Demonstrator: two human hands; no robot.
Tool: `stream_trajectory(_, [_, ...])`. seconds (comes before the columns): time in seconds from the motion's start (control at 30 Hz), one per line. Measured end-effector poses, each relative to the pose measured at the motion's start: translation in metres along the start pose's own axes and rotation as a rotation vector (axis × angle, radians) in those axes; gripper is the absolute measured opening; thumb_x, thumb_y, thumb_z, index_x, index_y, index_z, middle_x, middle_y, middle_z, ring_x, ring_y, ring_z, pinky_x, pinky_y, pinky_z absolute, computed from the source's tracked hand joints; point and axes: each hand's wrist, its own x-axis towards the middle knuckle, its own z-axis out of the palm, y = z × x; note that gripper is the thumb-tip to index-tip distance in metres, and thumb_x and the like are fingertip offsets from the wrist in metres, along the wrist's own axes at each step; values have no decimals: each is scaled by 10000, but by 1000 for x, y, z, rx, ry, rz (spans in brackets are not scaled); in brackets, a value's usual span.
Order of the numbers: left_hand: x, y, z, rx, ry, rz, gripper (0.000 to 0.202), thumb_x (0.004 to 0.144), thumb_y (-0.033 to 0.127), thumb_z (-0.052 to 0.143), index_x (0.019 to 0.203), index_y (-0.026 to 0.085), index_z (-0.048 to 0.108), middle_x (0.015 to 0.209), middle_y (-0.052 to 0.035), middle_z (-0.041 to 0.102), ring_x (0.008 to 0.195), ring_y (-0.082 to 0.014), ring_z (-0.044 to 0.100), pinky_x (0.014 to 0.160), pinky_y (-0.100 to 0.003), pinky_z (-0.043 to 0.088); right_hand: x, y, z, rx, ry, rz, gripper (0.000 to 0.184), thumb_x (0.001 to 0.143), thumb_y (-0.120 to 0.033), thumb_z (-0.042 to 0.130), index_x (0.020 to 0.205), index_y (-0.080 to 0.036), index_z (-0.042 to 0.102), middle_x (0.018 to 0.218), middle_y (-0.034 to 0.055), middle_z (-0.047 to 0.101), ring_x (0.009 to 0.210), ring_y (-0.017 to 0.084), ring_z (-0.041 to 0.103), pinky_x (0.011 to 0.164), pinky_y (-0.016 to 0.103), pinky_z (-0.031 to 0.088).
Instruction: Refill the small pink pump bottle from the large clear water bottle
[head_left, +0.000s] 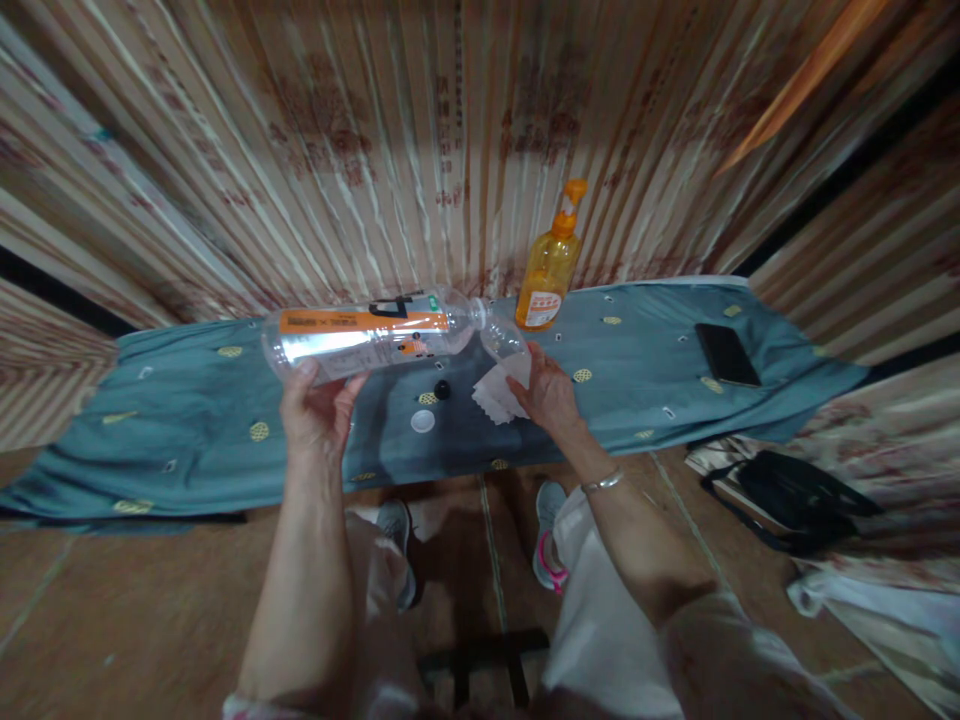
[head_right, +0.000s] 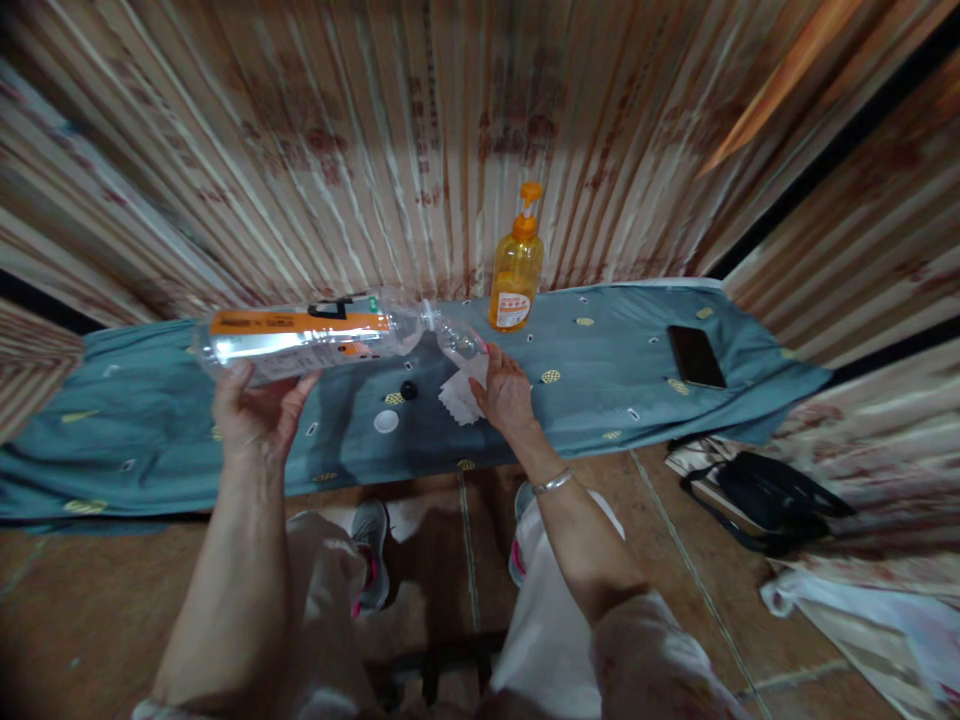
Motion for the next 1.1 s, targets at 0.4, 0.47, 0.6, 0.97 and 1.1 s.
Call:
stream_trajectory(0.4, [-1, 1, 1, -19, 25, -17, 441, 580, 491, 814, 977, 315, 735, 1062, -66, 806, 1216, -377, 702, 836, -475, 671, 0, 1, 1, -9, 2, -2, 658, 966, -275, 655, 1529, 6, 463, 1275, 282, 732, 1166, 355, 713, 1002, 453, 577])
stream_trajectory(0.47, [-2, 1, 3, -28, 38, -17, 440, 583, 488, 815, 981, 315, 740, 1077, -69, 807, 1223, -376, 700, 836, -472, 669, 0, 0, 0, -11, -8, 6, 662, 966, -279, 655, 1529, 14, 465, 1277, 288, 731, 1168, 358, 711, 1008, 456, 577])
stream_trajectory(0.6, [-2, 2, 2, -6, 7, -11, 435, 597, 492, 806, 990, 318, 736, 1075, -66, 805, 1217, -369, 705, 846, -472, 668, 0, 0, 0, -2, 3, 5, 662, 957, -290, 655, 1524, -1, 475, 1287, 286, 730, 1162, 368, 705, 1000, 472, 575])
stream_trajectory(0.97, [1, -1, 1, -68, 40, -22, 425, 549, 468, 840, 926, 299, 739, 1074, -64, 814, 1189, -370, 717, 790, -425, 678, 0, 3, 4, -17, 27, -17, 672, 953, -287, 667, 1528, -3, 466, 1275, 282, 735, 1158, 367, 707, 983, 473, 582])
stream_trajectory(1.1, [2, -2, -1, -82, 37, -17, 434, 536, 460, 853, 917, 287, 740, 1040, -60, 817, 1156, -358, 732, 787, -407, 677, 0, 1, 3, -27, 14, 12, 657, 949, -296, 681, 1505, 1, 493, 1251, 275, 740, 1136, 357, 710, 976, 454, 577])
